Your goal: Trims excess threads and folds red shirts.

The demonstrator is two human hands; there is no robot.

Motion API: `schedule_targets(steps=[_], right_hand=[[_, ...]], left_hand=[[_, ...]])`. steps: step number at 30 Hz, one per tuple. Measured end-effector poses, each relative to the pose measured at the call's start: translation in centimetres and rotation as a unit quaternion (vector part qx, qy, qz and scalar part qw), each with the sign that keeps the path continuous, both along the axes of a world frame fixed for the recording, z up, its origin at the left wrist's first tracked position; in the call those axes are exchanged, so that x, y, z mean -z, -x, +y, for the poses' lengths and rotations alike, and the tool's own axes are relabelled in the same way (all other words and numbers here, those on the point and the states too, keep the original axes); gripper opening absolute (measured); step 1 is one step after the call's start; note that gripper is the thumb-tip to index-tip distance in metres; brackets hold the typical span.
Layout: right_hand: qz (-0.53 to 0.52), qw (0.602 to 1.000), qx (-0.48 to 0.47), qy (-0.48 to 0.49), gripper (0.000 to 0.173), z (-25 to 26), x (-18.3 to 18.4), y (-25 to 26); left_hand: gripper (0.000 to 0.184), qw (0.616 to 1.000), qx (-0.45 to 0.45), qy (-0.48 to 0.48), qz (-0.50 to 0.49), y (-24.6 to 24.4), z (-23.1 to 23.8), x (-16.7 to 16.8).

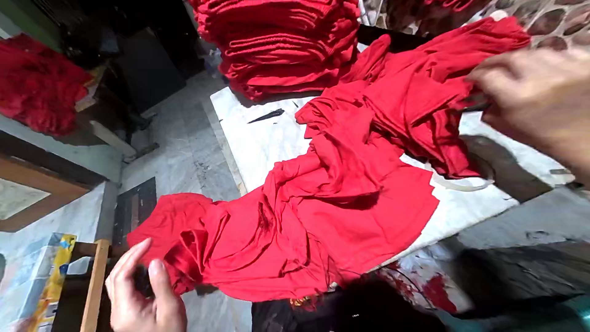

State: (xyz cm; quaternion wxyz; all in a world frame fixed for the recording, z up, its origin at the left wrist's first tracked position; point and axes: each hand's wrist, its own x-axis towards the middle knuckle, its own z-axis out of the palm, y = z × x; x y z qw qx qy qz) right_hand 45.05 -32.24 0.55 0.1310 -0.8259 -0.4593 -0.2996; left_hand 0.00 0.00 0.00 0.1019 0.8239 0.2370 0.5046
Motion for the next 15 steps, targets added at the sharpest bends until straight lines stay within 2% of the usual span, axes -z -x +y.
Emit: schedule_targets(steps=[2, 4, 5, 6, 7, 8, 10, 12, 13, 14, 15], right_hand=[[0.062, 0.989, -0.053, -0.122, 0.035, 2.5, -2.6, 0.5], [0.077, 0.952, -0.206, -0.212, 0.031, 7.6, -2.3, -1.3], [0.117, 0.921, -0.297, -0.221, 0.028, 11.0, -2.0, -1.5], [0.178, 0.905, -0.343, -0.181, 0.026, 13.8, -2.4, -0.1], [0.259, 0.894, -0.352, -0.097, 0.027, 15.8, -3.4, 2.4], [0.333, 0.879, -0.342, 0.005, 0.028, 17.7, -4.0, 4.2], [0.432, 0.827, -0.297, 0.205, 0.031, 20.6, -3.4, 5.9], [0.452, 0.778, -0.258, 0.351, 0.030, 21.8, -1.7, 6.2], [0.458, 0.762, -0.257, 0.378, 0.029, 21.7, -1.2, 6.1], [0.470, 0.756, -0.270, 0.367, 0.026, 21.0, -1.2, 6.2], [0.472, 0.766, -0.287, 0.327, 0.025, 19.6, -1.7, 6.4]], left_hand=[[0.053, 0.999, 0.039, -0.004, 0.030, -2.0, -3.4, -2.3], [0.068, 0.993, 0.035, 0.001, 0.115, -6.1, -6.3, -4.0], [0.072, 0.983, 0.034, 0.015, 0.181, -8.6, -7.4, -4.7], [0.076, 0.961, 0.045, 0.053, 0.268, -10.9, -8.4, -5.3], [0.078, 0.937, 0.062, 0.075, 0.335, -13.0, -9.3, -5.1], [0.078, 0.933, 0.067, 0.040, 0.352, -14.8, -10.3, -3.7], [0.066, 0.942, 0.075, -0.061, 0.321, -16.8, -12.3, -0.6], [0.041, 0.952, 0.089, -0.092, 0.278, -17.3, -12.6, 1.6], [0.029, 0.961, 0.109, -0.091, 0.238, -17.1, -12.0, 2.5], [0.024, 0.969, 0.122, -0.105, 0.187, -16.8, -11.2, 3.6], [0.022, 0.973, 0.127, -0.135, 0.136, -16.4, -10.4, 4.7]])
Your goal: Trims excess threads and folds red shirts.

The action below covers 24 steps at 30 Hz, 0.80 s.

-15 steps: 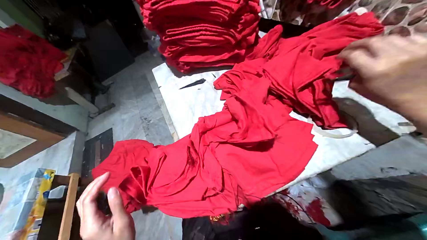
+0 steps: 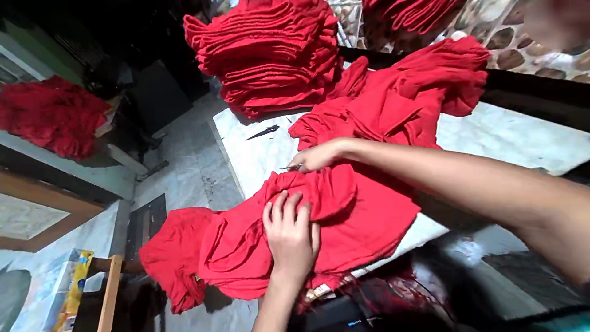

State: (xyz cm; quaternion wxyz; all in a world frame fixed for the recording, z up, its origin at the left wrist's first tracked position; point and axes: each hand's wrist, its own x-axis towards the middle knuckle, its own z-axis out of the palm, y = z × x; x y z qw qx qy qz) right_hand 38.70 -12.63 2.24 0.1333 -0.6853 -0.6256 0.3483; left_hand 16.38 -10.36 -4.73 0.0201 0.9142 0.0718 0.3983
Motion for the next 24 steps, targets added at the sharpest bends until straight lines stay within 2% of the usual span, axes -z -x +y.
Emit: schedule_targets(steps=[2, 4, 5, 6, 7, 9, 12, 15, 17, 20, 22, 24], right_hand=[[-0.030, 0.978, 0.015, -0.204, 0.023, -4.4, -0.9, 0.9], [-0.144, 0.884, 0.015, -0.445, 0.023, -9.1, -1.1, 2.9], [-0.207, 0.836, 0.000, -0.509, 0.023, -11.4, -0.9, 4.2], [-0.257, 0.809, -0.017, -0.528, 0.026, -13.5, -0.1, 5.7], [-0.300, 0.802, -0.029, -0.515, 0.028, -15.2, 1.1, 7.2], [-0.336, 0.816, -0.037, -0.469, 0.026, -16.9, 4.5, 8.7], [-0.298, 0.829, 0.017, -0.473, 0.024, -18.2, 7.0, 8.2], [-0.199, 0.821, 0.133, -0.519, 0.029, -19.5, 5.4, 8.0], [-0.149, 0.804, 0.211, -0.535, 0.031, -19.3, 4.5, 7.5], [-0.122, 0.816, 0.271, -0.495, 0.031, -17.3, 4.2, 6.8], [-0.123, 0.833, 0.266, -0.470, 0.029, -15.5, 4.7, 6.3], [-0.144, 0.839, 0.235, -0.470, 0.025, -14.0, 5.8, 6.2]], left_hand=[[0.021, 0.995, 0.019, -0.031, -0.089, 1.0, 1.3, 1.7], [0.021, 0.986, 0.025, 0.006, -0.164, 1.5, 2.2, 2.4], [0.029, 0.983, 0.019, 0.035, -0.180, 1.4, 2.5, 2.4], [0.043, 0.982, 0.009, 0.053, -0.179, 1.1, 2.8, 2.3], [0.057, 0.984, -0.005, 0.061, -0.170, 0.7, 2.9, 2.2], [0.078, 0.991, -0.036, 0.051, -0.121, 0.1, 3.1, 1.8], [0.077, 0.996, 0.001, 0.089, 0.004, 0.2, 3.1, 0.3], [0.059, 0.988, 0.075, 0.115, 0.066, 1.6, 3.1, -1.4], [0.052, 0.971, 0.146, 0.173, 0.080, 2.7, 3.0, -3.2], [0.078, 0.930, 0.232, 0.284, 0.033, 2.7, 3.4, -5.9], [0.094, 0.941, 0.185, 0.282, 0.002, 1.0, 3.4, -6.1], [0.103, 0.960, 0.114, 0.248, 0.067, -0.5, 3.2, -4.4]])
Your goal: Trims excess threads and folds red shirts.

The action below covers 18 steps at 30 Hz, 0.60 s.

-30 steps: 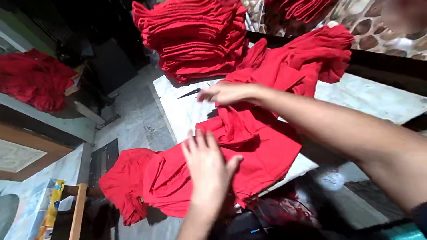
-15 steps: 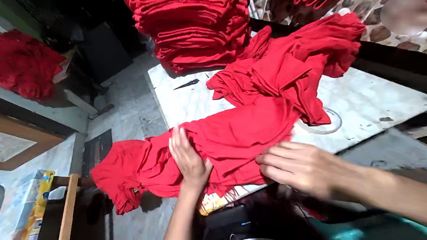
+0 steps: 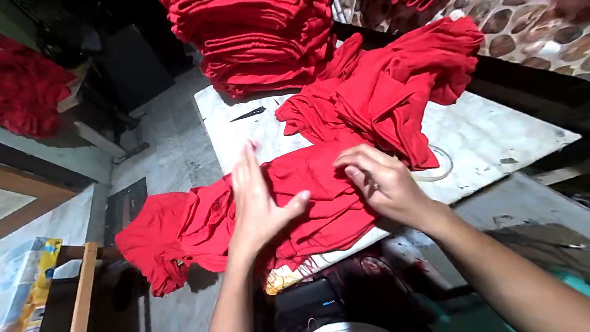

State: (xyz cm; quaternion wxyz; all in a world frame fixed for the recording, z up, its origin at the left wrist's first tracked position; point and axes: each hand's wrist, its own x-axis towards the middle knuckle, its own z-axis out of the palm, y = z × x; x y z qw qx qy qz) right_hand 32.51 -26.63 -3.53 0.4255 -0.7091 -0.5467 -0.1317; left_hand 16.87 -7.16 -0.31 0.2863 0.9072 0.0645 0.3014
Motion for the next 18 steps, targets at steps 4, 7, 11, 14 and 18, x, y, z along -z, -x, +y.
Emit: schedule_targets(steps=[4, 7, 11, 14, 18], right_hand=[[0.056, 0.995, -0.073, 0.036, 0.025, -0.2, 3.8, 1.9], [0.080, 0.991, -0.106, 0.001, 0.026, -1.0, 5.7, 3.3], [0.114, 0.984, -0.134, -0.025, 0.025, -0.4, 4.6, 3.7], [0.064, 0.988, -0.142, -0.013, 0.017, 0.0, 3.4, 3.7], [0.046, 0.987, -0.155, -0.012, 0.016, 0.7, 2.3, 3.3]], left_hand=[[0.035, 0.985, -0.033, -0.130, -0.106, 2.6, -1.2, 5.6], [0.016, 0.981, -0.011, -0.113, -0.160, 5.5, -1.0, 7.8], [0.023, 0.982, -0.001, 0.001, -0.191, 7.6, -2.6, 8.6], [0.009, 0.980, 0.022, 0.031, -0.195, 9.1, -4.2, 9.0], [0.022, 0.974, -0.047, 0.030, -0.219, 9.5, -5.3, 6.4]])
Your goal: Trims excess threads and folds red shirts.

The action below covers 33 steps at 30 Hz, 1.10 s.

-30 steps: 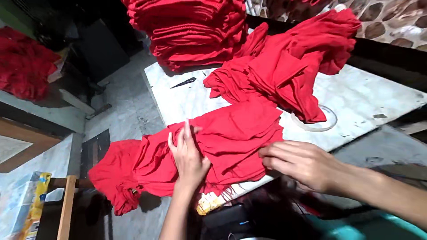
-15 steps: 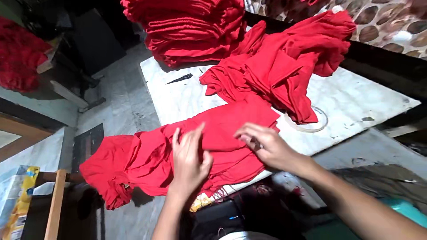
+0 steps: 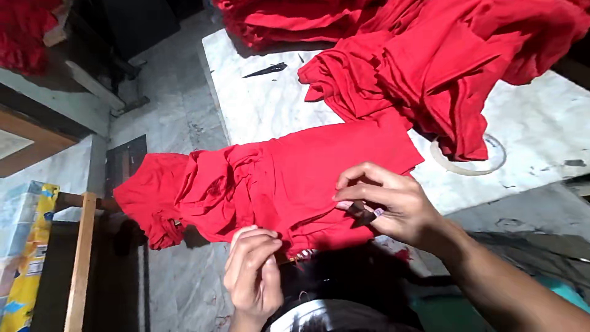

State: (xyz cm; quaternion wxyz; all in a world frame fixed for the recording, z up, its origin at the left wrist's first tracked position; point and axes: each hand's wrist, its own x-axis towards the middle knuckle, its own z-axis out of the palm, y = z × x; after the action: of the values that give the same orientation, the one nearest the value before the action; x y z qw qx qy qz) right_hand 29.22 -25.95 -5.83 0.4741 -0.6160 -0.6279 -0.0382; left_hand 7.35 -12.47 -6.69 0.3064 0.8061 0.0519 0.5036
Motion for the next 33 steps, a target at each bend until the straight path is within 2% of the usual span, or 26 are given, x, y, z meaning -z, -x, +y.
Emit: schedule_targets(steps=[3, 5, 7, 9, 12, 15, 18, 20, 21, 22, 23, 24, 25, 26, 27, 29, 32, 33], right_hand=[[-0.004, 0.999, -0.030, -0.014, 0.017, 0.1, -1.2, 0.3], [-0.042, 0.999, -0.019, -0.023, 0.017, -0.5, -2.2, 0.4], [-0.057, 0.998, 0.016, -0.027, 0.019, -1.6, -3.6, 0.2], [-0.050, 0.997, 0.058, -0.017, 0.020, -2.5, -4.6, -0.3], [-0.035, 0.995, 0.070, -0.061, 0.017, -2.3, -4.6, -0.4], [-0.122, 0.989, 0.056, -0.057, 0.017, -1.3, -5.0, 1.0], [-0.150, 0.983, 0.097, -0.051, 0.020, -1.7, -6.1, 1.2], [-0.122, 0.982, 0.139, -0.050, 0.018, -1.3, -6.3, 0.7], [-0.112, 0.979, 0.166, -0.042, 0.015, -0.4, -5.9, 0.7], [-0.103, 0.975, 0.195, -0.020, 0.012, 0.8, -5.0, 0.8], [-0.086, 0.972, 0.216, 0.017, 0.010, 2.2, -3.8, 0.9], [-0.060, 0.971, 0.221, 0.068, 0.011, 3.4, -2.5, 1.1], [-0.041, 0.969, 0.220, 0.106, 0.013, 4.2, -1.2, 1.3], [-0.031, 0.967, 0.221, 0.126, 0.014, 4.5, -0.4, 1.3], [-0.016, 0.967, 0.219, 0.131, 0.014, 4.2, -0.3, 1.4], [0.025, 0.969, 0.212, 0.127, 0.018, 3.0, -0.7, 2.1], [0.045, 0.974, 0.205, 0.086, 0.045, 1.5, -0.8, 4.2], [0.044, 0.977, 0.198, 0.066, 0.045, 1.1, -0.8, 5.0]], left_hand=[[0.029, 0.994, -0.087, -0.055, 0.019, -2.4, -1.0, -3.0], [0.024, 0.974, -0.180, -0.127, 0.052, -4.7, -1.4, -3.4], [0.019, 0.954, -0.239, -0.157, 0.091, -5.5, -0.9, -3.1], [0.015, 0.953, -0.260, -0.134, 0.079, -5.2, -0.3, -3.2], [0.019, 0.969, -0.226, -0.086, 0.054, -5.1, -1.6, -3.7], [0.029, 0.948, -0.271, -0.150, 0.074, -6.1, -2.8, -4.4], [0.019, 0.936, -0.301, -0.144, 0.116, -5.1, -0.6, -4.8], [0.014, 0.965, -0.252, -0.073, 0.030, -5.0, 0.0, -4.5], [0.012, 0.984, -0.174, 0.012, -0.030, -5.3, -0.5, -4.2], [0.013, 0.986, -0.064, 0.137, -0.075, -5.6, -1.3, -3.9], [0.017, 0.958, 0.037, 0.266, -0.104, -5.9, -2.0, -3.7], [0.023, 0.911, 0.111, 0.377, -0.126, -6.0, -2.2, -3.4], [0.027, 0.860, 0.155, 0.463, -0.148, -6.0, -2.1, -3.2], [0.032, 0.828, 0.179, 0.506, -0.162, -5.9, -1.8, -3.0], [0.038, 0.821, 0.190, 0.513, -0.165, -5.6, -1.5, -2.9], [0.044, 0.847, 0.165, 0.480, -0.157, -4.9, -1.5, -2.4], [0.017, 0.869, 0.108, 0.445, -0.186, -4.8, -1.4, -1.8], [0.014, 0.870, 0.103, 0.441, -0.193, -4.7, -1.4, -1.7]])
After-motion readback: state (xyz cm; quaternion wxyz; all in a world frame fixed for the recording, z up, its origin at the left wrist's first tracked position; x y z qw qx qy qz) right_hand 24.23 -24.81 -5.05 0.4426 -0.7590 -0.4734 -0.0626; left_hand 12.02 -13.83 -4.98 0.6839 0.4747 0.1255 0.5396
